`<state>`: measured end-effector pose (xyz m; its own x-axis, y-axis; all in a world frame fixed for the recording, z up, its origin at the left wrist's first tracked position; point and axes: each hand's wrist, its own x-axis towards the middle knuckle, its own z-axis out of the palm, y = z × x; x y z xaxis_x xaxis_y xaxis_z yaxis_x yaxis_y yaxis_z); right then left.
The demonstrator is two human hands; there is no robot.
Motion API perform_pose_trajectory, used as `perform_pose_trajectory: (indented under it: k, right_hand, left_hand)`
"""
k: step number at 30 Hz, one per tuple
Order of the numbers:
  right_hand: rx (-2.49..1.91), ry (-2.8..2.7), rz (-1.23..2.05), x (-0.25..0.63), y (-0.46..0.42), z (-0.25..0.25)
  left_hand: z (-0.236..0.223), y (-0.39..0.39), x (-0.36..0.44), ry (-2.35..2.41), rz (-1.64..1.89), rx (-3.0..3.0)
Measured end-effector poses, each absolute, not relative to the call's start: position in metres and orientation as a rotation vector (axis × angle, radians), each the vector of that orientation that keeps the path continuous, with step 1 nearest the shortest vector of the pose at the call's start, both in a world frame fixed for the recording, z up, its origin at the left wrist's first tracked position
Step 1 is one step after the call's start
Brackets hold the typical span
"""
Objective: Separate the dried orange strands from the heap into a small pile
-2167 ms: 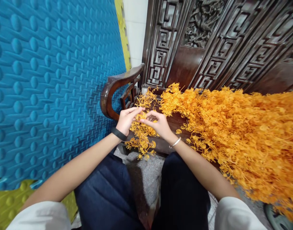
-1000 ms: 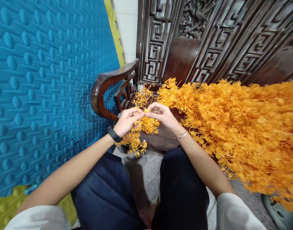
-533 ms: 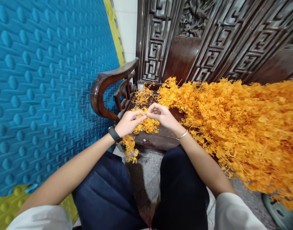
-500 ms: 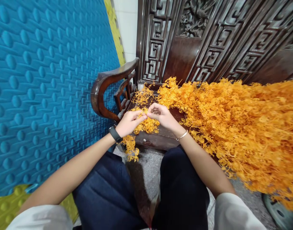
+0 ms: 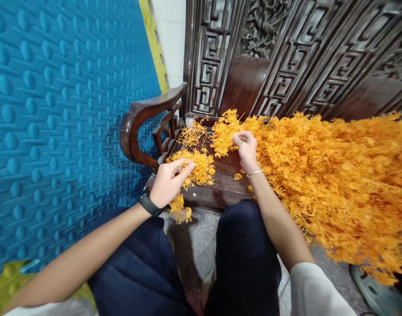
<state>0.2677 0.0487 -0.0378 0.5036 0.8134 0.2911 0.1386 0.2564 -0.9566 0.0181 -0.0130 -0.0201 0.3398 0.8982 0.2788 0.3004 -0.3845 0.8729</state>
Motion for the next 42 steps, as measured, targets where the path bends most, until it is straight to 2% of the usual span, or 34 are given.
perform_pose_trajectory:
  k: [6, 13, 17, 22, 28, 35, 42]
  right_hand:
    - [-1.203, -1.375, 0.740, 0.235, 0.053, -0.068]
    - [-1.350, -1.633, 0.639, 0.221, 0.066, -0.086]
    - [-1.392, -1.665, 0.523, 0.219, 0.072, -0.094]
    - [-1.369, -1.605, 0.600, 0.214, 0.076, -0.100]
    - [-1.258, -1.512, 0.634, 0.208, 0.063, -0.082]
    - [-0.966, -1.599, 0.986, 0.178, 0.022, -0.043]
    - [-0.984, -1.740, 0.914, 0.159, -0.003, -0.034]
  left_hand:
    - [-0.025, 0.011, 0.019, 1.014, 0.845, 1.516]
    - [-0.027, 0.034, 0.013, 1.045, 0.813, 1.475]
    - [-0.031, 0.033, 0.016, 1.018, 0.802, 1.497]
    - [-0.030, 0.032, 0.019, 0.941, 0.777, 1.419]
    - [-0.032, 0.035, 0.019, 0.988, 0.782, 1.329]
    - [-0.034, 0.038, 0.019, 1.027, 0.858, 1.332]
    - [-0.035, 0.038, 0.019, 0.962, 1.047, 1.480]
